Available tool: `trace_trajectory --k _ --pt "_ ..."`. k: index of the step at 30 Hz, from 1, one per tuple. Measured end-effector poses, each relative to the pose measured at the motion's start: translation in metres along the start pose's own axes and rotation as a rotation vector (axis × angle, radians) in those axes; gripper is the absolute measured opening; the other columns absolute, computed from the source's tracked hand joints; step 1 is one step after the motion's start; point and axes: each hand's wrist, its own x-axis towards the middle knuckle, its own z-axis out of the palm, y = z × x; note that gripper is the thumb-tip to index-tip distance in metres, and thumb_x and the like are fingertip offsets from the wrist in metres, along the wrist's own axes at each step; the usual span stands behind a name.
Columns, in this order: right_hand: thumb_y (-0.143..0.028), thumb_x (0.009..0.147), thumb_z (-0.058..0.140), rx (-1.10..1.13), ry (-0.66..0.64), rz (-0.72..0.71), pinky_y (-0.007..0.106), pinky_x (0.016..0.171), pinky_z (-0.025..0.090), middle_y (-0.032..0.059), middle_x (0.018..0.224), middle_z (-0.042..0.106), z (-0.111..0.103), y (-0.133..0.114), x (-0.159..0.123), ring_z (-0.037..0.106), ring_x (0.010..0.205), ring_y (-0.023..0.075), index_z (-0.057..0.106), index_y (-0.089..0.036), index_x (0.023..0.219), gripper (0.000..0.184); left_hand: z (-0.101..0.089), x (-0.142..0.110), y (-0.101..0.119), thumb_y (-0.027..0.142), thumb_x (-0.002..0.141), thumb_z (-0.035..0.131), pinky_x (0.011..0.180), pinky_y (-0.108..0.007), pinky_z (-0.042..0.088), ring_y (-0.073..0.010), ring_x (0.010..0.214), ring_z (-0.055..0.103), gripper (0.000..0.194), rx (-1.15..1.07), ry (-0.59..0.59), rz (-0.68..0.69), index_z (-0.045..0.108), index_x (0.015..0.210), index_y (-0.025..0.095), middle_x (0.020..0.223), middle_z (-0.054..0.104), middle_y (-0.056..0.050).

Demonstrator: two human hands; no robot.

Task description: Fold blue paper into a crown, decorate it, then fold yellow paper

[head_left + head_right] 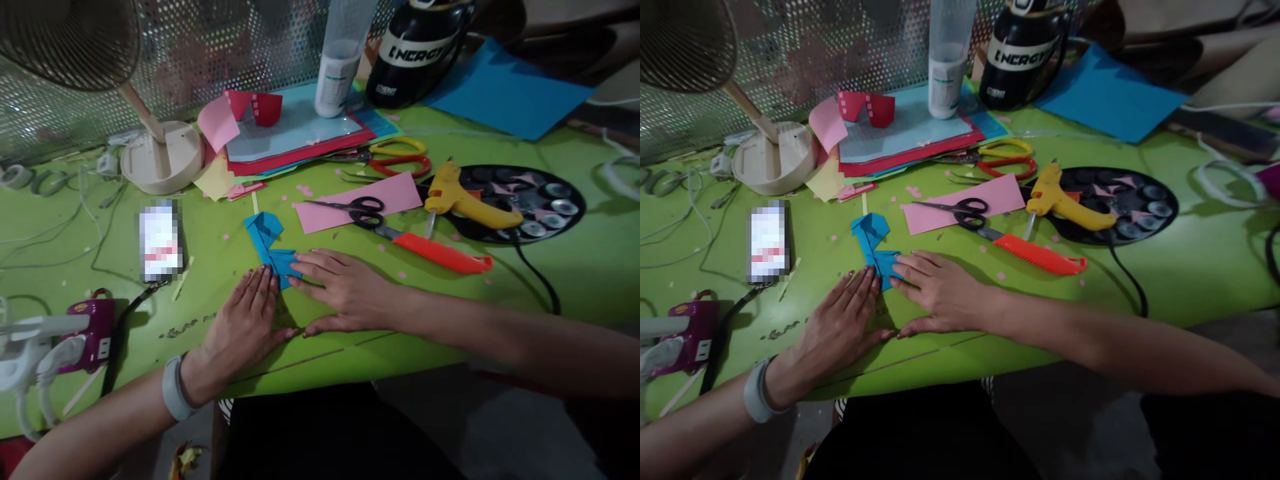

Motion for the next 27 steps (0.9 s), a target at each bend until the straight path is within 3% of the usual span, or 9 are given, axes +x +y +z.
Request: trace_trajectory --k 6,10,14,16,18,20,23,27 --pt "-0.065 0.092 0.043 -0.001 0.001 -0.003 0.055 0.105 0.041 0.0214 0.133 0.058 -0.001 0.002 -0.002 0.044 0.132 0.0348 0.061 -0.007 0.129 0.072 0.001 -0.006 -0.003 0.059 0.098 0.035 0.111 -0.050 0.039 -0.0347 0.134 0.047 0.074 -0.017 0.035 -0.004 0.051 0.135 -0.003 0.141 0.050 -0.027" --pt "-0.056 0.093 0.051 -0.039 0.129 -0.075 0.051 0.100 0.046 0.0189 0.125 0.063 -0.001 0.003 -0.002 0.053 0.120 0.0314 0.063 -0.008 0.125 0.058 -0.008 -0.012 -0.012 0.055 0.099 0.035 0.111 -0.050 0.039 -0.0306 0.130 0.052 0.064 -0.074 0.088 -0.034 0.052 0.135 0.005 0.140 0.054 -0.021" --pt "-0.043 0.094 0.055 -0.034 0.296 -0.033 0.046 0.091 0.050 0.0128 0.110 0.068 -0.003 0.007 0.004 0.058 0.105 0.0268 0.067 -0.014 0.118 0.040 -0.020 -0.006 -0.026 0.052 0.098 0.041 0.090 -0.044 0.053 -0.0272 0.102 0.066 0.050 -0.171 0.122 -0.237 0.063 0.114 0.011 0.111 0.070 -0.016" --pt "-0.037 0.096 0.052 0.024 0.321 0.067 0.045 0.086 0.051 0.0112 0.105 0.069 -0.007 0.012 0.011 0.060 0.100 0.0256 0.068 -0.018 0.117 0.033 -0.020 0.002 -0.031 0.057 0.095 0.046 0.080 -0.043 0.054 -0.0268 0.090 0.065 0.050 -0.229 0.087 -0.315 0.067 0.100 0.013 0.095 0.069 -0.013" --pt "-0.035 0.097 0.049 0.098 0.333 0.164 0.045 0.084 0.052 0.0103 0.102 0.068 -0.012 0.019 0.019 0.061 0.097 0.0250 0.069 -0.021 0.117 0.031 -0.015 0.010 -0.033 0.064 0.087 0.055 0.077 -0.042 0.054 -0.0259 0.085 0.064 0.053 -0.297 0.111 -0.322 0.067 0.099 0.013 0.089 0.066 -0.011" --pt "-0.034 0.097 0.049 0.141 0.352 0.225 0.045 0.085 0.052 0.0099 0.101 0.068 -0.018 0.027 0.028 0.062 0.097 0.0249 0.070 -0.022 0.115 0.030 -0.007 0.017 -0.032 0.055 0.086 0.062 0.075 -0.038 0.054 -0.0229 0.082 0.063 0.042 -0.370 0.113 -0.287 0.068 0.098 0.015 0.090 0.065 -0.009" --pt "-0.032 0.096 0.049 0.129 0.364 0.256 0.045 0.089 0.051 0.0106 0.104 0.067 -0.019 0.040 0.044 0.061 0.101 0.0260 0.070 -0.021 0.114 0.029 0.000 0.021 -0.031 0.029 0.090 0.060 0.071 -0.030 0.053 -0.0172 0.079 0.063 0.017 -0.497 0.128 -0.238 0.071 0.097 0.018 0.091 0.065 -0.006" --pt "-0.027 0.090 0.052 0.104 0.310 0.284 0.048 0.093 0.048 0.0118 0.110 0.065 -0.008 0.053 0.061 0.058 0.105 0.0285 0.065 -0.020 0.124 0.037 -0.007 0.008 -0.035 0.020 0.091 0.055 0.070 -0.028 0.052 -0.0165 0.080 0.062 0.022 -0.442 0.199 -0.200 0.074 0.103 0.023 0.091 0.064 -0.005"
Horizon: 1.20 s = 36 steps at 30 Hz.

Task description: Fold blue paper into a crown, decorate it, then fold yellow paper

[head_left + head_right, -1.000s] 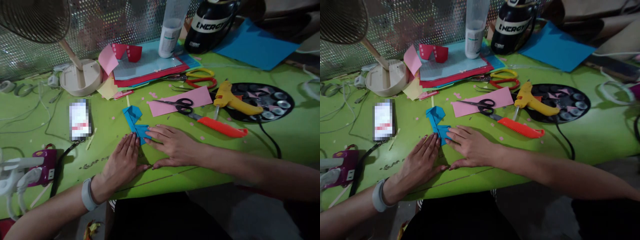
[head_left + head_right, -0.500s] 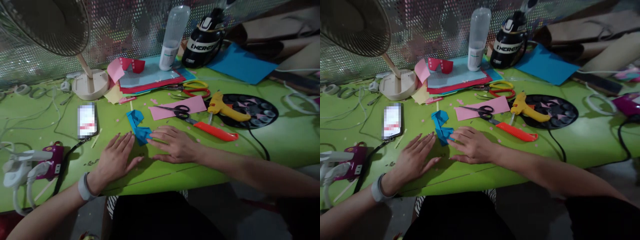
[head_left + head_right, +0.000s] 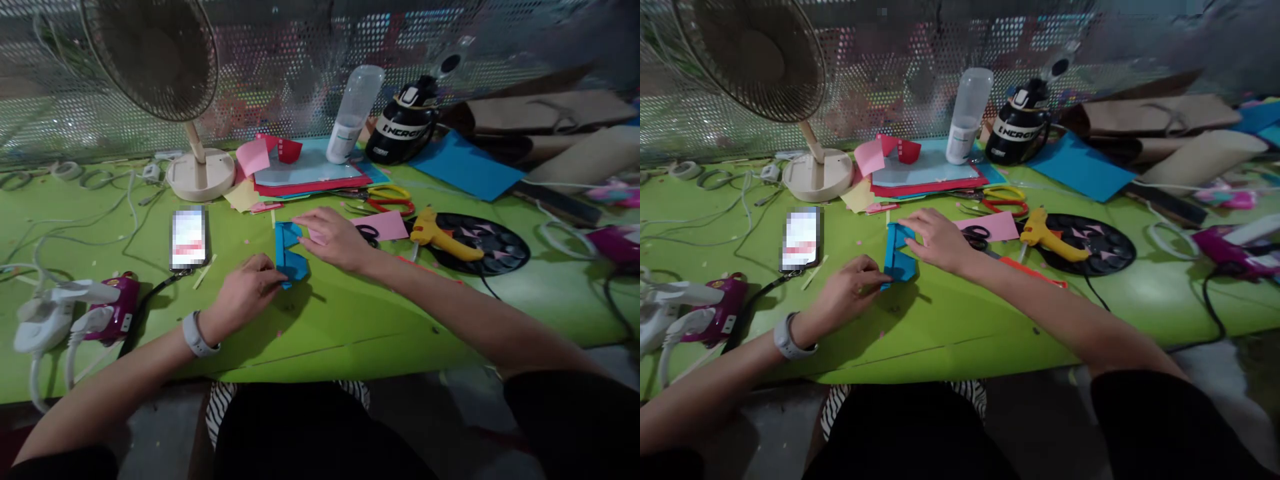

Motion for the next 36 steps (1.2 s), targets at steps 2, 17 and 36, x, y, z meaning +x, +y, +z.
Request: trace_trajectory --k 2,17,36 --pt "-0.023 0.086 0.050 0.021 -0.003 0.024 0.050 0.095 0.047 0.0122 0.113 0.063 0.007 0.005 0.005 0.057 0.107 0.0293 0.062 -0.020 0.127 0.043 -0.011 -0.009 -0.003 0.019 0.094 0.052 0.070 -0.031 0.050 -0.0178 0.079 0.060 0.025 0.155 0.029 0.059 0.074 0.102 0.024 0.090 0.064 -0.006" --pt "-0.058 0.085 0.057 0.268 -0.033 0.321 0.049 0.090 0.052 0.0167 0.121 0.061 -0.005 -0.005 -0.009 0.062 0.107 0.0308 0.059 -0.017 0.128 0.060 -0.036 -0.035 -0.029 0.008 0.099 0.037 0.078 -0.038 0.055 -0.0235 0.110 0.064 0.035 0.541 0.042 0.278 0.062 0.121 0.018 0.124 0.066 -0.012" --pt "-0.030 0.091 0.052 -0.163 -0.083 0.255 0.037 0.077 0.053 0.0106 0.100 0.073 -0.006 -0.019 -0.038 0.068 0.089 0.0239 0.073 -0.015 0.100 0.027 -0.020 -0.034 -0.026 0.022 0.093 0.052 0.064 -0.035 0.058 -0.0244 0.087 0.070 0.027 0.562 0.262 0.074 0.063 0.114 0.011 0.114 0.070 -0.013"
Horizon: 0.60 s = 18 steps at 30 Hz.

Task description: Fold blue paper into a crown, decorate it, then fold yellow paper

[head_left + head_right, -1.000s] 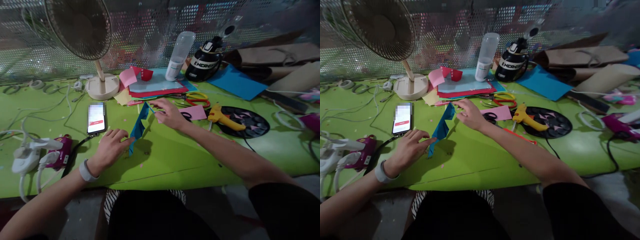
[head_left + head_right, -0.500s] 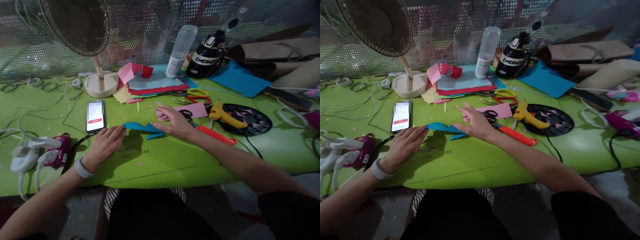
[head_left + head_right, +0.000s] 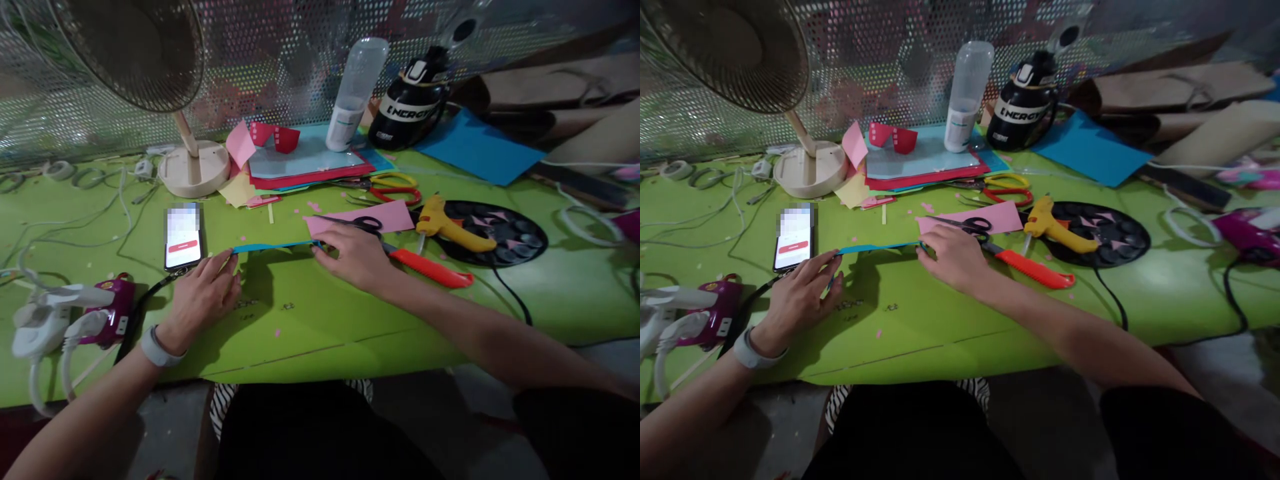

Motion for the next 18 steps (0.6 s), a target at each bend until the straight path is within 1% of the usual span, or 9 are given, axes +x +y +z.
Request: trace_trajectory --k 2,5,7,9,11,12,14,18 --pt "-0.028 0.093 0.048 -0.047 -0.008 -0.064 0.034 0.072 0.052 0.0100 0.095 0.074 -0.001 -0.002 -0.004 0.069 0.083 0.0220 0.073 -0.015 0.097 0.029 0.000 -0.002 0.000 0.025 0.092 0.055 0.064 -0.033 0.058 -0.0232 0.088 0.070 0.024 -0.052 0.004 -0.010 0.063 0.112 0.014 0.114 0.070 -0.011" --pt "-0.030 0.094 0.049 -0.127 -0.044 -0.114 0.033 0.065 0.051 0.0103 0.094 0.076 -0.002 -0.006 -0.009 0.069 0.076 0.0216 0.073 -0.013 0.103 0.031 0.002 -0.006 -0.002 0.029 0.091 0.060 0.061 -0.028 0.055 -0.0201 0.090 0.071 0.014 -0.166 0.018 -0.075 0.061 0.099 0.018 0.113 0.071 -0.008" --pt "-0.035 0.093 0.052 -0.168 -0.028 -0.134 0.035 0.065 0.051 0.0119 0.095 0.075 -0.003 -0.009 -0.011 0.069 0.075 0.0227 0.072 -0.011 0.108 0.035 0.004 -0.008 -0.003 0.036 0.088 0.064 0.056 -0.026 0.052 -0.0192 0.088 0.070 0.020 -0.204 0.015 -0.148 0.057 0.093 0.018 0.108 0.071 -0.008" --pt "-0.037 0.091 0.053 -0.188 0.018 -0.156 0.035 0.065 0.051 0.0131 0.093 0.075 -0.005 -0.011 -0.011 0.069 0.074 0.0228 0.071 -0.009 0.109 0.038 0.005 -0.009 -0.005 0.043 0.086 0.065 0.051 -0.025 0.047 -0.0179 0.077 0.069 0.029 -0.206 -0.025 -0.236 0.055 0.097 0.017 0.097 0.071 -0.008" --pt "-0.036 0.091 0.054 -0.184 0.068 -0.181 0.034 0.065 0.051 0.0130 0.091 0.075 -0.007 -0.012 -0.011 0.069 0.073 0.0218 0.071 -0.008 0.107 0.036 0.005 -0.007 -0.006 0.045 0.086 0.064 0.049 -0.024 0.044 -0.0151 0.066 0.064 0.033 -0.219 -0.087 -0.310 0.055 0.100 0.017 0.087 0.068 -0.006" --pt "-0.034 0.091 0.053 -0.175 0.087 -0.197 0.033 0.065 0.051 0.0125 0.090 0.075 -0.008 -0.012 -0.011 0.069 0.073 0.0211 0.072 -0.008 0.105 0.035 0.005 -0.006 -0.007 0.045 0.087 0.062 0.048 -0.024 0.043 -0.0137 0.062 0.062 0.032 -0.232 -0.116 -0.330 0.055 0.100 0.017 0.085 0.067 -0.005" --pt "-0.028 0.091 0.053 -0.145 0.104 -0.232 0.032 0.064 0.051 0.0110 0.088 0.076 -0.008 -0.011 -0.011 0.069 0.072 0.0197 0.071 -0.009 0.105 0.030 0.006 -0.003 -0.007 0.042 0.090 0.057 0.049 -0.023 0.042 -0.0125 0.061 0.060 0.026 -0.259 -0.151 -0.330 0.056 0.096 0.017 0.083 0.065 -0.004" --pt "-0.014 0.091 0.050 -0.111 0.117 -0.348 0.031 0.065 0.052 0.0113 0.094 0.076 -0.003 -0.007 -0.012 0.069 0.076 0.0186 0.069 -0.009 0.110 0.028 0.008 -0.001 -0.009 0.034 0.092 0.053 0.051 -0.024 0.041 -0.0126 0.062 0.058 0.017 -0.281 -0.162 -0.307 0.057 0.091 0.018 0.079 0.064 -0.003"
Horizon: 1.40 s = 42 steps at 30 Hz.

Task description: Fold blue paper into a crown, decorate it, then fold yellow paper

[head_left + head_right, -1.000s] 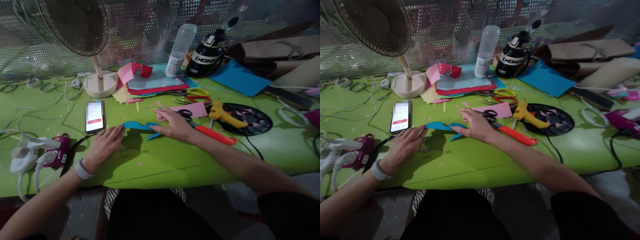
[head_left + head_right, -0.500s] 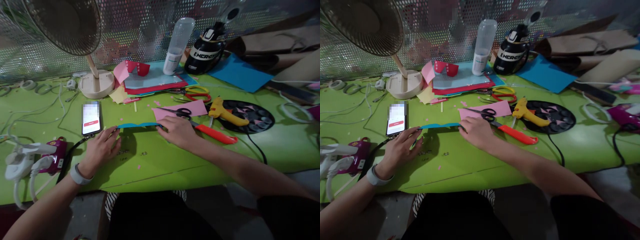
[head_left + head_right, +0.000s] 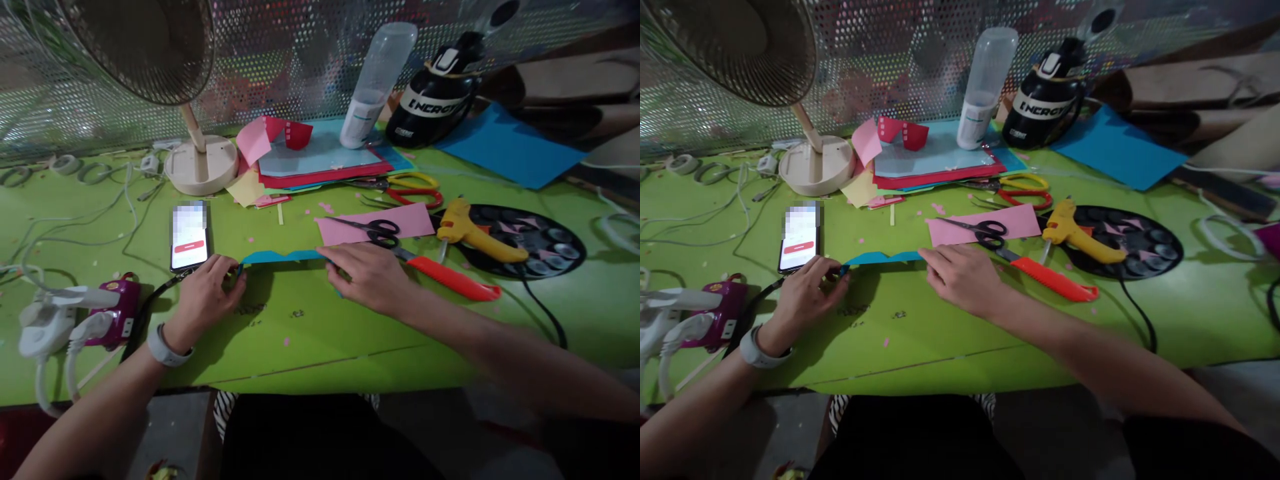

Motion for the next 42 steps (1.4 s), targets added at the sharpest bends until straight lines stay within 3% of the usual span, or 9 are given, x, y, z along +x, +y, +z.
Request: trace_trajectory --k 6,11,16,21,25,27,34,38,42 --pt "-0.010 0.088 0.051 0.002 0.089 -0.244 0.028 0.053 0.045 0.0059 0.076 0.073 -0.007 -0.004 0.002 0.062 0.063 0.0146 0.068 -0.009 0.112 0.028 0.002 0.000 -0.008 0.025 0.091 0.056 0.053 -0.024 0.042 -0.0123 0.062 0.058 0.009 -0.136 0.063 -0.072 0.062 0.092 0.018 0.078 0.064 -0.003" --pt "-0.029 0.091 0.053 0.259 0.132 -0.360 0.029 0.050 0.041 0.0008 0.067 0.067 -0.022 -0.012 0.006 0.055 0.055 0.0132 0.065 -0.014 0.114 0.029 0.001 0.006 -0.016 0.020 0.091 0.059 0.058 -0.023 0.048 -0.0131 0.073 0.061 0.010 -0.371 0.239 -0.081 0.068 0.095 0.021 0.086 0.065 -0.003" --pt "-0.021 0.093 0.055 0.591 0.163 -0.040 0.024 0.049 0.042 -0.0031 0.062 0.065 -0.023 -0.011 0.007 0.053 0.050 0.0090 0.068 -0.020 0.100 0.016 -0.009 0.015 -0.018 0.017 0.088 0.064 0.066 -0.026 0.052 -0.0133 0.080 0.061 0.012 -0.499 0.334 -0.013 0.072 0.095 0.024 0.090 0.062 -0.002" --pt "-0.041 0.091 0.058 1.078 -0.182 0.469 0.022 0.048 0.042 0.0011 0.070 0.065 -0.020 -0.007 0.021 0.054 0.054 0.0094 0.070 -0.017 0.094 0.027 -0.027 0.029 -0.006 0.022 0.090 0.064 0.075 -0.029 0.055 -0.0147 0.087 0.062 0.012 -0.631 0.176 0.215 0.071 0.098 0.025 0.095 0.063 -0.004" --pt "-0.052 0.083 0.065 1.366 -0.512 0.507 0.023 0.048 0.040 -0.0022 0.057 0.055 -0.025 -0.014 0.037 0.049 0.051 0.0096 0.066 -0.019 0.074 0.034 -0.034 0.042 0.011 0.030 0.094 0.059 0.083 -0.035 0.056 -0.0179 0.096 0.063 0.014 -0.650 -0.016 0.250 0.071 0.100 0.027 0.103 0.064 -0.006" --pt "-0.053 0.076 0.072 1.431 -0.560 0.533 0.023 0.045 0.036 -0.0043 0.054 0.051 -0.025 -0.021 0.042 0.044 0.047 0.0084 0.061 -0.020 0.066 0.036 -0.033 0.047 0.018 0.032 0.095 0.057 0.087 -0.037 0.055 -0.0190 0.099 0.063 0.016 -0.643 -0.061 0.254 0.071 0.101 0.027 0.106 0.064 -0.007" --pt "-0.054 0.064 0.081 1.524 -0.123 0.841 0.022 0.044 0.031 -0.0064 0.051 0.053 0.000 -0.023 0.044 0.043 0.044 0.0067 0.060 -0.020 0.066 0.040 -0.026 0.050 0.016 0.035 0.098 0.051 0.087 -0.035 0.053 -0.0186 0.101 0.061 0.023 -0.590 0.225 0.023 0.068 0.106 0.022 0.108 0.064 -0.007" --pt "-0.053 0.064 0.081 1.527 0.010 0.912 0.022 0.047 0.037 -0.0052 0.057 0.058 0.011 -0.015 0.042 0.049 0.047 0.0074 0.061 -0.020 0.069 0.039 -0.030 0.043 0.002 0.041 0.102 0.040 0.097 -0.039 0.050 -0.0206 0.110 0.058 0.036 -0.586 0.080 0.001 0.070 0.097 0.022 0.113 0.062 -0.008" --pt "-0.051 0.059 0.084 1.578 0.039 0.977 0.021 0.050 0.040 -0.0042 0.061 0.062 0.021 -0.015 0.042 0.055 0.051 0.0073 0.062 -0.019 0.069 0.040 -0.022 0.041 -0.011 0.042 0.090 0.063 0.103 -0.046 0.046 -0.0244 0.120 0.054 0.028 -0.492 0.021 0.040 0.066 0.111 0.023 0.126 0.058 -0.009"
